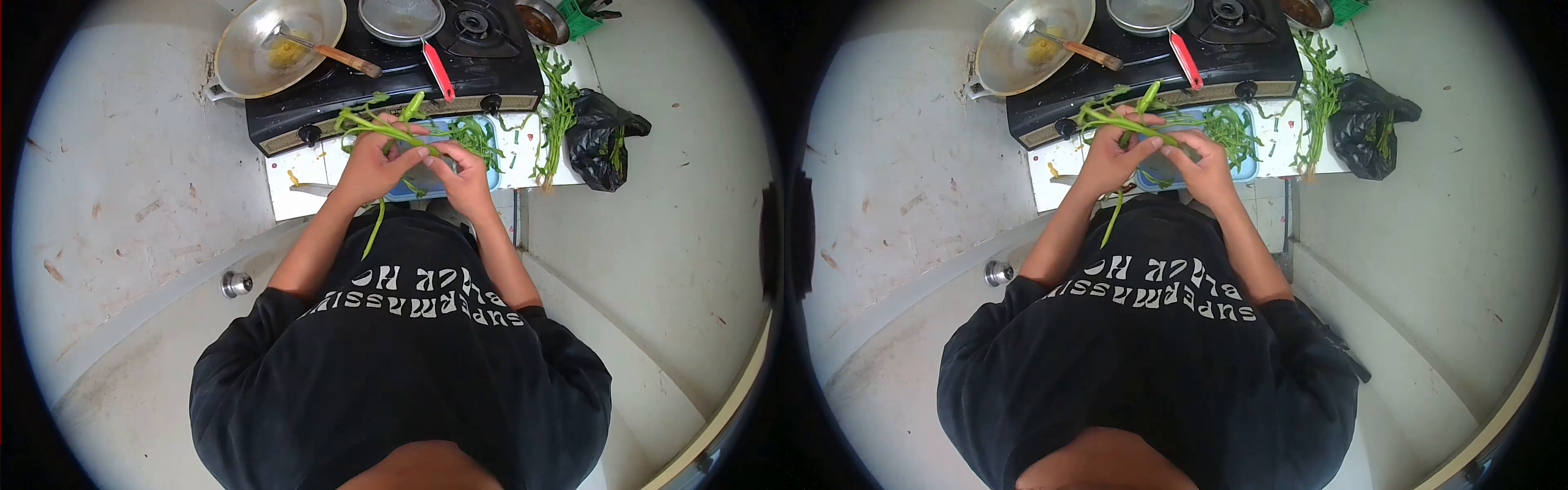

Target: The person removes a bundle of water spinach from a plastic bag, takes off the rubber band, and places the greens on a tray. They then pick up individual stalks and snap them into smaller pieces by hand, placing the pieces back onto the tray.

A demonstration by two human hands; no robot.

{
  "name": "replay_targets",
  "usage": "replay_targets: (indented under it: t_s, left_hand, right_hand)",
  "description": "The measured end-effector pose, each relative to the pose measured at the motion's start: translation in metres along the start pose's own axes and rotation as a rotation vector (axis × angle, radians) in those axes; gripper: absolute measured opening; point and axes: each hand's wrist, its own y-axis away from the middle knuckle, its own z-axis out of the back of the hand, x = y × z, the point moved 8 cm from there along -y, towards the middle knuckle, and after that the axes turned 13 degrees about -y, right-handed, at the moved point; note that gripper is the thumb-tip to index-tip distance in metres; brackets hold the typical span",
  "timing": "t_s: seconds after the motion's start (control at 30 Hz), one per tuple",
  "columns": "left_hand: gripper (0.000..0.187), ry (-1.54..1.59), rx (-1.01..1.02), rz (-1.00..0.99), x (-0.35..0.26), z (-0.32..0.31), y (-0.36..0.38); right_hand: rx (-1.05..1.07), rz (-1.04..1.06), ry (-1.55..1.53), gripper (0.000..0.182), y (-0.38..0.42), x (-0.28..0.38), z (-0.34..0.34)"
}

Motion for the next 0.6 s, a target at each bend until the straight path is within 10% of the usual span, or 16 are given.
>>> replay_targets:
  t_s: [0.23, 0.33, 0.4, 0.6]
  left_hand:
    - [0.015, 0.034, -0.199, 0.051, 0.032, 0.027, -0.005]
    - [0.015, 0.048, -0.160, 0.054, 0.027, 0.021, -0.004]
    - [0.015, 0.064, -0.136, 0.012, 0.022, 0.018, -0.005]
    - [0.015, 0.047, -0.101, -0.117, 0.014, 0.022, -0.004]
  right_hand:
    - [-0.018, 0.325, 0.429, 0.028, 0.006, 0.034, 0.010]
    - [0.003, 0.274, 0.415, 0.026, 0.004, 0.035, 0.000]
    - [-0.028, -0.195, -0.062, 0.021, 0.002, -0.003, 0.001]
    - [-0.027, -0.292, -0.290, 0.017, -0.005, -0.010, -0.006]
